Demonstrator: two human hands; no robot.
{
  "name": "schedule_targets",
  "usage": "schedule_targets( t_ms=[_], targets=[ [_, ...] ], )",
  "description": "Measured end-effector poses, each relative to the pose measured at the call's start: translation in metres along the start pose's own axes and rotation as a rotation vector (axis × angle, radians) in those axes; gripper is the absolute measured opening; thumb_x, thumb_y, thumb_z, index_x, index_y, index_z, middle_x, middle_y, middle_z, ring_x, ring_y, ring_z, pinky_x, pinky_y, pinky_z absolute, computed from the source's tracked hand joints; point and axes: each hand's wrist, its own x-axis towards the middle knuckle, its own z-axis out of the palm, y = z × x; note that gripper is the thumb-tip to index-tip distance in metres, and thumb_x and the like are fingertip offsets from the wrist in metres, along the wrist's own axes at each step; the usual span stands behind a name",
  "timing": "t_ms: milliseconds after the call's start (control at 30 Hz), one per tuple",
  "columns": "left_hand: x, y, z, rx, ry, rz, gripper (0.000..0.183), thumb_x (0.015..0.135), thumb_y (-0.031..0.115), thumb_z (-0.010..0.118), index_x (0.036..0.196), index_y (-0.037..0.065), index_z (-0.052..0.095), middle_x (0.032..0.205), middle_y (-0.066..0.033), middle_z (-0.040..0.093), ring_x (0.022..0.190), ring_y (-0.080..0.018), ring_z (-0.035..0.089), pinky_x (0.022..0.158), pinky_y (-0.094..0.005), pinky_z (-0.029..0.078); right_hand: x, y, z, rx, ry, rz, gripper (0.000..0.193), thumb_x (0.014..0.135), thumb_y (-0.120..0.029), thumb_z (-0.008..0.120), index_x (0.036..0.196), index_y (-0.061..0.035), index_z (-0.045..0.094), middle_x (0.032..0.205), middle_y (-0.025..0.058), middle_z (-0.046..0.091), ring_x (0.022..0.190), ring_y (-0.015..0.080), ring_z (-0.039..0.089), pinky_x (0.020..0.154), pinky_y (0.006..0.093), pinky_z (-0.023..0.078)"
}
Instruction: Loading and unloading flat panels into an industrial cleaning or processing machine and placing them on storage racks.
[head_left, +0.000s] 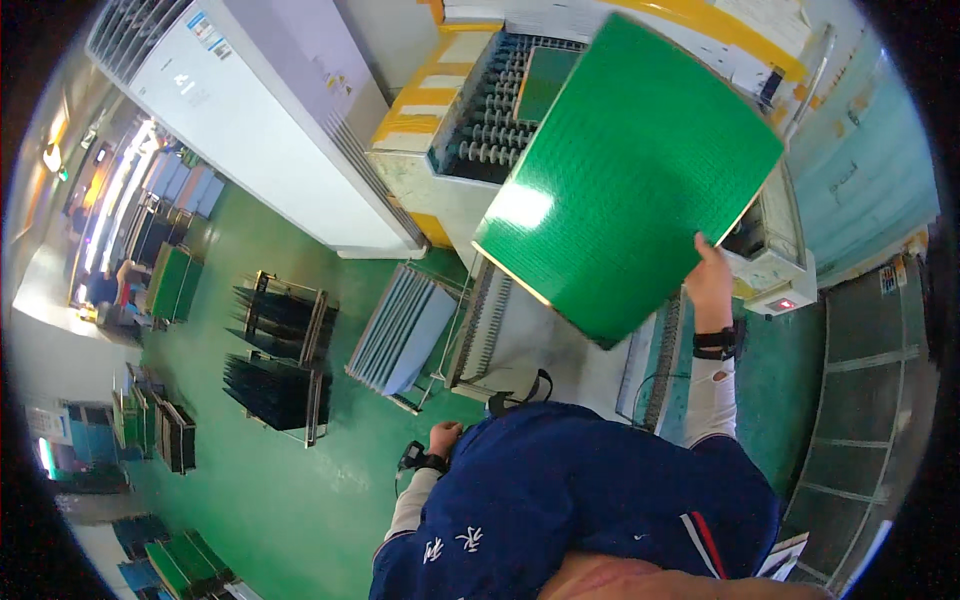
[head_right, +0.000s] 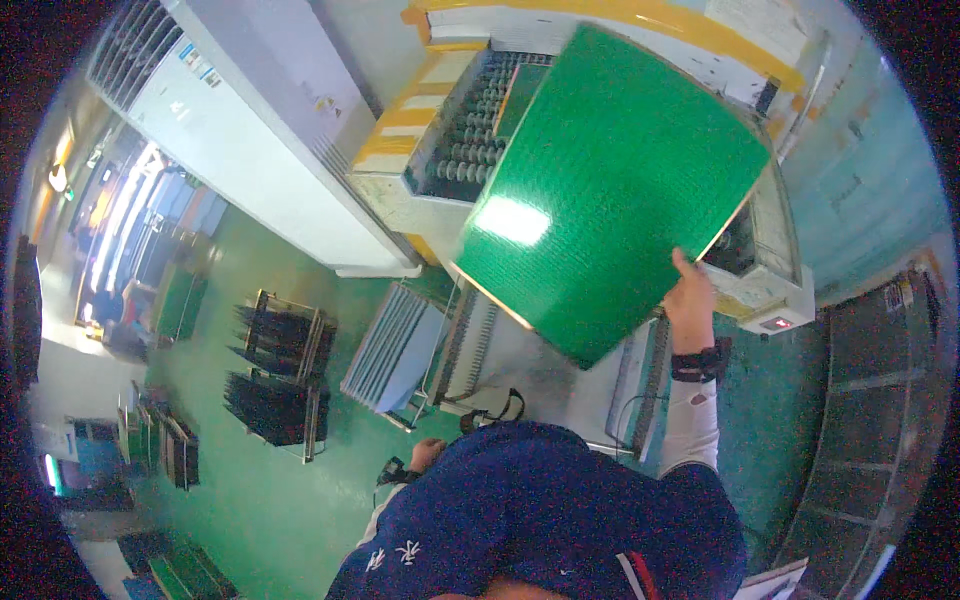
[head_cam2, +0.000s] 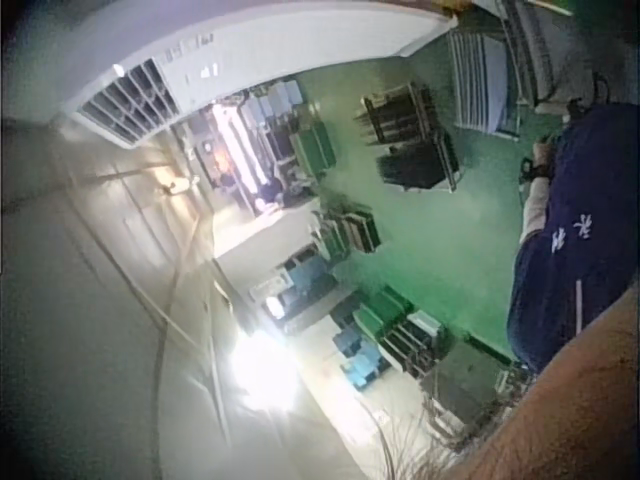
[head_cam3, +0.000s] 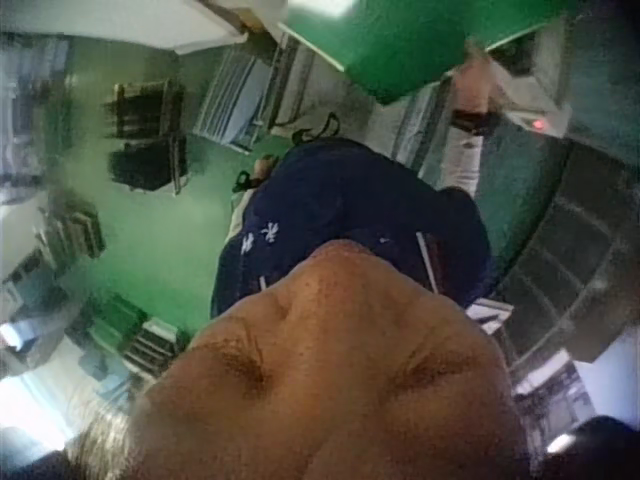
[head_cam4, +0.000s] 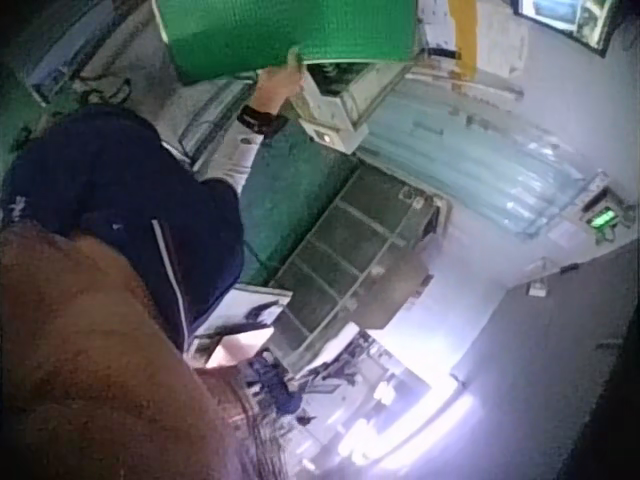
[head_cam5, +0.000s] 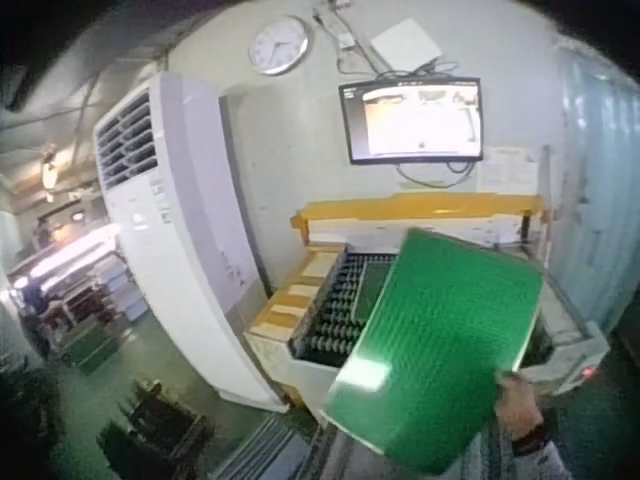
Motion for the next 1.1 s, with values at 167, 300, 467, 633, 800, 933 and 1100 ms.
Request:
schedule_targets(
  t_ms=[167, 300, 467, 633, 800, 933, 1100],
  targets=[
    [0.007, 0.014, 0.001, 0.059, -0.029, 0.026, 0.035, 0.078, 0.026, 0.068, 0.099, -0.002, 0.067, 0.084, -0.0098, 0.069, 0.074, -0.0164, 0.065, 0.07, -0.0297, 0.051, -0.033, 0.016, 0.015, 1.151, -0.235, 0.613, 0.008, 0.082, -0.005, 0.062, 0.09, -0.0059, 0.063, 0.093, 0.007, 0.063, 0.079, 0.02, 0.062, 0.069, 0.0357, 0.053],
    [0.009, 0.021, 0.001, 0.1, -0.017, 0.059, 0.033, 0.079, 0.026, 0.068, 0.097, -0.002, 0.068, 0.082, -0.0103, 0.069, 0.072, -0.016, 0.065, 0.068, -0.0302, 0.051, -0.055, 0.035, 0.034, 1.316, -0.163, 0.736, 0.005, 0.084, -0.007, 0.062, 0.081, -0.0036, 0.059, 0.08, 0.0066, 0.061, 0.074, 0.0202, 0.061, 0.067, 0.035, 0.053],
    [0.015, 0.021, -0.002, 0.214, -0.042, 0.128, 0.035, 0.079, 0.029, 0.068, 0.095, -0.002, 0.068, 0.081, -0.0104, 0.07, 0.07, -0.0168, 0.065, 0.068, -0.0303, 0.051, -0.064, 0.039, 0.041, 1.437, -0.141, 0.789, 0.013, 0.085, -0.002, 0.059, 0.098, -0.0071, 0.059, 0.095, 0.0056, 0.063, 0.08, 0.0188, 0.061, 0.07, 0.0315, 0.053],
    [0.006, 0.034, -0.007, 0.197, -0.085, 0.11, 0.036, 0.079, 0.031, 0.067, 0.095, -0.001, 0.068, 0.082, -0.0118, 0.07, 0.074, -0.0183, 0.066, 0.07, -0.0304, 0.051, -0.06, 0.045, 0.048, 1.465, -0.1, 0.817, 0.011, 0.086, -0.003, 0.059, 0.096, -0.0053, 0.058, 0.092, 0.0051, 0.063, 0.081, 0.0184, 0.061, 0.074, 0.0327, 0.053],
    [0.009, 0.028, -0.005, 0.261, -0.059, 0.082, 0.037, 0.079, 0.031, 0.066, 0.097, -0.001, 0.068, 0.086, -0.0129, 0.07, 0.08, -0.019, 0.066, 0.076, -0.031, 0.05, -0.047, 0.022, 0.056, 1.398, -0.071, 0.804, 0.01, 0.088, -0.013, 0.061, 0.085, -0.0047, 0.057, 0.081, 0.0069, 0.059, 0.082, 0.0206, 0.059, 0.077, 0.0363, 0.052],
    [0.009, 0.025, -0.005, 0.167, -0.072, 0.063, 0.038, 0.079, 0.032, 0.067, 0.099, -0.001, 0.068, 0.088, -0.0128, 0.07, 0.081, -0.0195, 0.066, 0.076, -0.0313, 0.05, -0.039, 0.02, 0.063, 1.364, -0.121, 0.837, 0.013, 0.088, -0.016, 0.062, 0.088, -0.005, 0.056, 0.084, 0.008, 0.06, 0.084, 0.0219, 0.061, 0.077, 0.0365, 0.052],
    [0.001, 0.026, -0.003, 0.104, -0.047, 0.007, 0.039, 0.079, 0.032, 0.068, 0.099, -0.001, 0.068, 0.089, -0.0127, 0.07, 0.081, -0.0196, 0.066, 0.076, -0.0309, 0.05, -0.03, 0.025, 0.071, 1.234, -0.189, 0.826, 0.021, 0.088, -0.023, 0.062, 0.091, -0.0041, 0.056, 0.087, 0.0109, 0.062, 0.08, 0.0221, 0.062, 0.073, 0.0348, 0.05]
  ],
)
